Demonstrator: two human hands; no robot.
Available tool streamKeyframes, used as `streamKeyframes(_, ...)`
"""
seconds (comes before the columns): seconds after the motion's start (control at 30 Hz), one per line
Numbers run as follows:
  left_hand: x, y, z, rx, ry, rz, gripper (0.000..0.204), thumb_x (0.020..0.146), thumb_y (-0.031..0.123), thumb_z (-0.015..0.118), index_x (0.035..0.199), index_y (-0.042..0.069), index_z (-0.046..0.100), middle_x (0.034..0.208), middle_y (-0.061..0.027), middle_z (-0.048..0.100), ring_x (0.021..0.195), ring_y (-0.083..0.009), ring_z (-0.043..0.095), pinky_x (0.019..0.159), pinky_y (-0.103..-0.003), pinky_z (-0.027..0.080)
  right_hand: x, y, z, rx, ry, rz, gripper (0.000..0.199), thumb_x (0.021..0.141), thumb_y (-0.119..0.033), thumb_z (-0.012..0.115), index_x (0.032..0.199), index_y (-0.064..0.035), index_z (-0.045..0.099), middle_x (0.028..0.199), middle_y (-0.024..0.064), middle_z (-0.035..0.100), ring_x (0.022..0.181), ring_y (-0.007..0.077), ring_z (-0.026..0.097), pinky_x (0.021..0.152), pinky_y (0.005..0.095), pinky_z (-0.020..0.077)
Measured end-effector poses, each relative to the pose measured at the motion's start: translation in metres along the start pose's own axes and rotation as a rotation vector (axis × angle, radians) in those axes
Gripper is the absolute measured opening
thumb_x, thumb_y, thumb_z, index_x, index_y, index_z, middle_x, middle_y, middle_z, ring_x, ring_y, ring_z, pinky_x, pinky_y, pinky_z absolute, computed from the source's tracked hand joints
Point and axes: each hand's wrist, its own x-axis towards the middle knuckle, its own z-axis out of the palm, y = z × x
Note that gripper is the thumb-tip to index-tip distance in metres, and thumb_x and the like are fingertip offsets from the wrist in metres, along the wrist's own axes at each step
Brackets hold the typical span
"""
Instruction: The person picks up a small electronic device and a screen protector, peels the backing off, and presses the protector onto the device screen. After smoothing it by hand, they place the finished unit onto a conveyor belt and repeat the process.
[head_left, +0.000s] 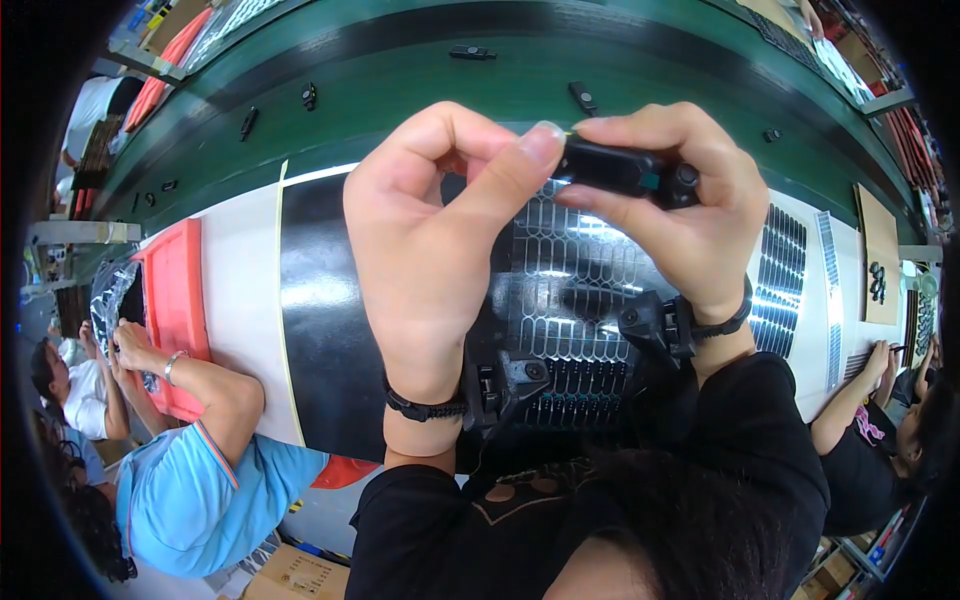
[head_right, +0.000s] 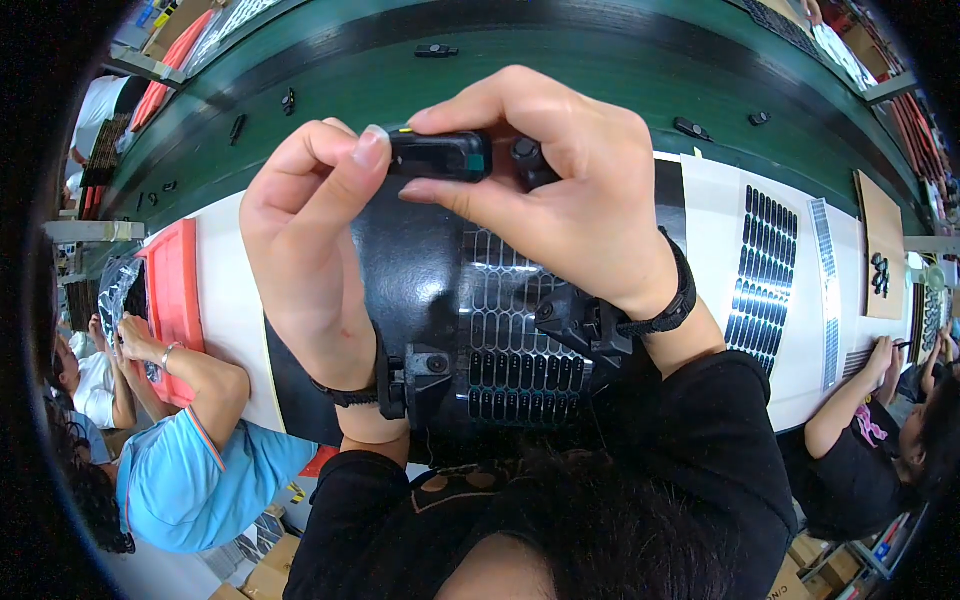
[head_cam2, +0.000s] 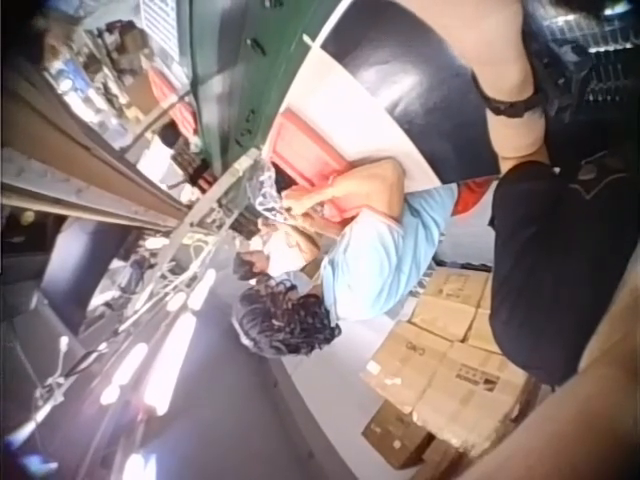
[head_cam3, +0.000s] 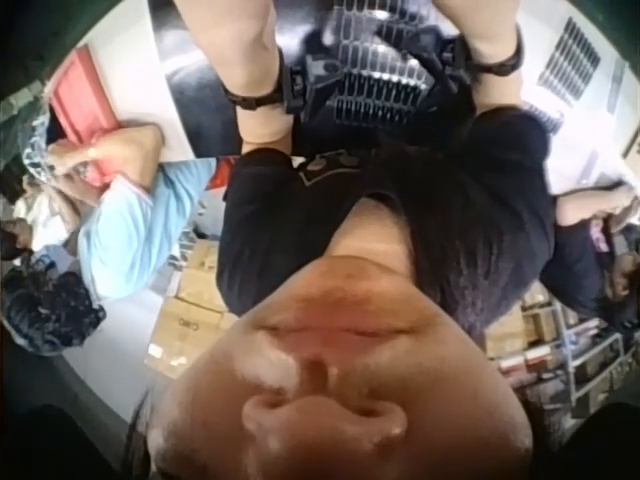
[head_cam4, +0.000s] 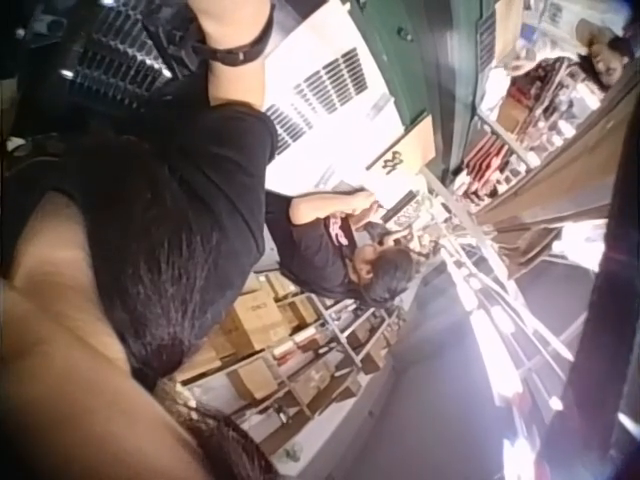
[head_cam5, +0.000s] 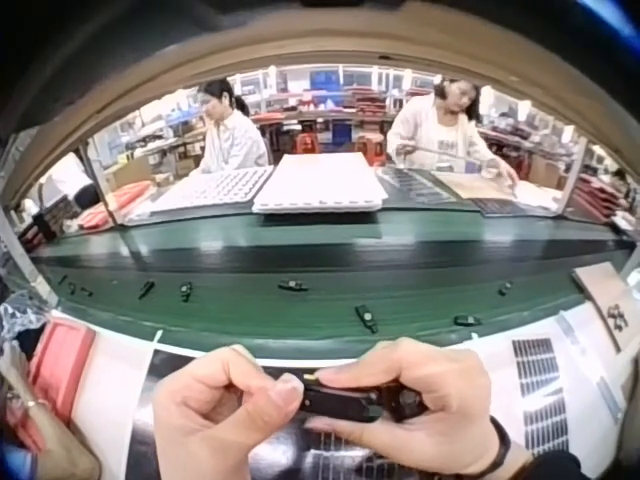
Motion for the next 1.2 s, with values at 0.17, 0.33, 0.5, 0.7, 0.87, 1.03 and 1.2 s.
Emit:
streamKeyframes(0.17,-0.002,-0.001,0.000,0.071,0.018,0.057,0.017,0.070,0.007,0.064,0.060,0.002,0.052,0.057,0.0047,0.044,0.055,-0.0021,0.037,0.051,-0.015,0.029,0.000,0.000,-0.001,-0.009,-0.005,-0.022,0.031,0.053,-0.002,0.074,0.081,-0.0010,0.060,0.078,0.0065,0.060,0.071,0.0119,0.057,0.064,0.0196,0.0441)
streamKeyframes(0.33,-0.005,0.000,0.000,0.149,-0.039,0.070,0.011,0.074,0.000,0.057,0.066,0.002,0.050,0.065,0.0008,0.046,0.063,-0.0054,0.042,0.060,-0.016,0.031,-0.001,-0.001,-0.002,-0.029,-0.016,-0.036,0.031,0.054,-0.001,0.073,0.082,-0.0005,0.060,0.079,0.0072,0.060,0.071,0.0127,0.057,0.064,0.0198,0.0446)
streamKeyframes(0.5,-0.007,0.000,0.002,0.188,-0.023,0.106,0.012,0.075,0.000,0.057,0.066,0.002,0.049,0.064,0.0016,0.045,0.062,-0.0045,0.041,0.058,-0.015,0.030,-0.001,0.000,-0.001,-0.039,0.010,-0.065,0.030,0.055,0.000,0.072,0.082,0.0002,0.060,0.080,0.0079,0.060,0.072,0.0139,0.058,0.063,0.0201,0.0455)
streamKeyframes(0.7,-0.006,0.000,0.004,0.302,-0.018,0.105,0.013,0.076,0.002,0.057,0.065,0.003,0.049,0.064,0.0026,0.044,0.061,-0.0030,0.039,0.056,-0.015,0.029,-0.002,0.001,0.000,-0.095,0.029,-0.099,0.029,0.056,-0.001,0.072,0.083,0.0002,0.060,0.080,0.0081,0.061,0.071,0.0139,0.058,0.063,0.0202,0.0459)
streamKeyframes(0.87,0.001,-0.004,-0.006,0.663,-0.111,-0.019,0.013,0.081,0.011,0.053,0.072,0.002,0.049,0.066,0.0023,0.045,0.061,-0.0027,0.040,0.055,-0.015,0.031,-0.002,0.008,0.002,-0.108,-0.014,-0.083,0.029,0.056,-0.001,0.072,0.083,-0.0005,0.060,0.080,0.0081,0.061,0.071,0.0134,0.058,0.063,0.0203,0.0460)
streamKeyframes(1.03,0.005,-0.006,-0.011,0.224,-0.352,-0.088,0.016,0.084,0.016,0.048,0.086,0.001,0.051,0.070,0.0004,0.049,0.063,-0.0039,0.044,0.056,-0.016,0.034,0.000,0.001,-0.004,-0.016,-0.066,0.031,0.029,0.056,0.000,0.071,0.083,-0.0009,0.060,0.081,0.0071,0.061,0.071,0.0128,0.058,0.064,0.0200,0.0459)
streamKeyframes(1.2,0.004,-0.001,-0.012,0.131,-0.408,-0.100,0.020,0.085,0.014,0.046,0.096,-0.002,0.051,0.074,-0.0021,0.052,0.063,-0.0050,0.046,0.057,-0.016,0.036,0.000,0.003,-0.007,0.084,-0.089,0.129,0.029,0.057,0.002,0.070,0.085,-0.0008,0.060,0.083,0.0063,0.060,0.073,0.0118,0.058,0.066,0.0198,0.0457)
